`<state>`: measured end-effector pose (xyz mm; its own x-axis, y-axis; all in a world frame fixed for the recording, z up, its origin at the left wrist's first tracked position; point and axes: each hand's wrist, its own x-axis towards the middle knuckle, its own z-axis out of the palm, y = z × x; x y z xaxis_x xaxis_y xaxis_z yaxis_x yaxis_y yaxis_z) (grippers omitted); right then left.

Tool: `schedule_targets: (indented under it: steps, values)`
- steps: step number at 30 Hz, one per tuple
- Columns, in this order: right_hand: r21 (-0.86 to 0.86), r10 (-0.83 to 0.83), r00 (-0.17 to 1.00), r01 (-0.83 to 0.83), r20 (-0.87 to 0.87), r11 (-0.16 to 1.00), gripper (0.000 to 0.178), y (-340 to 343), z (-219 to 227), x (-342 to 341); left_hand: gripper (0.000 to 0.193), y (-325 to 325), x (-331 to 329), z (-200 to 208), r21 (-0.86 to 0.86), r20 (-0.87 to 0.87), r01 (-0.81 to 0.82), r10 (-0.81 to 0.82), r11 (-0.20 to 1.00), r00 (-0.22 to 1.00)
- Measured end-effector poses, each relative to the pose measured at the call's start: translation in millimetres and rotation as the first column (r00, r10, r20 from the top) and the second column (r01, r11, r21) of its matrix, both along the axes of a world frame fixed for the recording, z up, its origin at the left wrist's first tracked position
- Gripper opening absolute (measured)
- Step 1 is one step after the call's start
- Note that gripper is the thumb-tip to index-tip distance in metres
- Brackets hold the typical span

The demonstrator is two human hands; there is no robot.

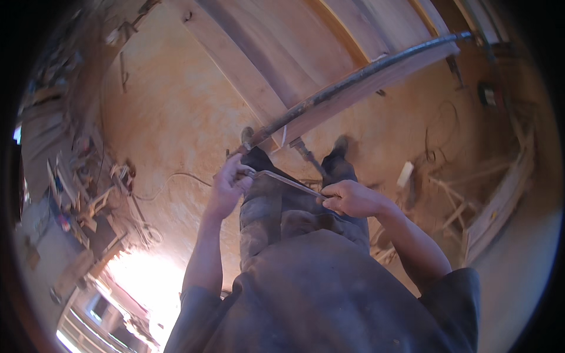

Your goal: The person assembles a wooden structure by positioning planks and securing them with metal clamps. They use a hammer to tighten the clamps and adjust the alignment of the wood pieces throughout the process.

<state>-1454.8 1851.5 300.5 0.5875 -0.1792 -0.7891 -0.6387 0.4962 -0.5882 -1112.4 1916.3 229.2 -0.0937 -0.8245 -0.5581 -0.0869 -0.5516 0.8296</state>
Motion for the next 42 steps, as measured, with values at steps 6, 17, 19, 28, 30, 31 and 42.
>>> schedule_targets:
  steps: [6, 17, 19, 28, 30, 31, 42]
  values:
    - [0.173, -0.513, 0.852, 0.524, -0.106, 0.834, 0.026, 105.9, 29.3, 78.5, 0.049, -22.5, 123.5, -69.1, 0.142, 0.134, 0.190, -0.209, 0.971, 0.969]
    - [0.092, -0.937, 0.305, 0.952, -0.171, 0.293, 0.027, 236.7, 29.5, 248.0, 0.062, -41.5, 128.2, -56.7, 0.342, -0.182, 0.587, -0.561, 0.734, 0.807]
    - [0.087, -0.958, 0.205, 0.978, -0.201, 0.191, 0.023, 254.7, 3.1, 271.8, 0.064, -47.3, 143.3, -56.4, 0.340, -0.103, 0.665, -0.676, 0.665, 0.729]
    - [-0.360, -0.977, 0.002, 0.929, -0.215, 0.081, 0.026, 272.2, -115.9, 421.6, 0.065, -131.6, 191.1, -46.9, 0.265, 0.313, 0.771, -0.807, 0.580, 0.500]
    - [-0.123, -0.969, -0.103, 0.989, -0.223, -0.077, 0.029, 242.6, -111.2, 438.8, 0.064, -167.3, 178.1, -43.0, 0.171, 0.403, 0.823, -0.801, 0.541, 0.443]
    - [-0.149, -0.966, -0.149, 0.982, -0.211, -0.119, 0.029, 231.4, -121.2, 454.3, 0.064, -185.0, 169.5, -41.6, 0.110, 0.442, 0.863, -0.803, 0.492, 0.401]
    - [-0.381, -0.580, -0.749, 0.662, -0.319, -0.646, 0.023, 73.2, -153.5, 586.8, 0.066, -375.4, 46.0, -110.5, -0.261, 0.925, 0.932, -0.340, -0.250, 0.168]
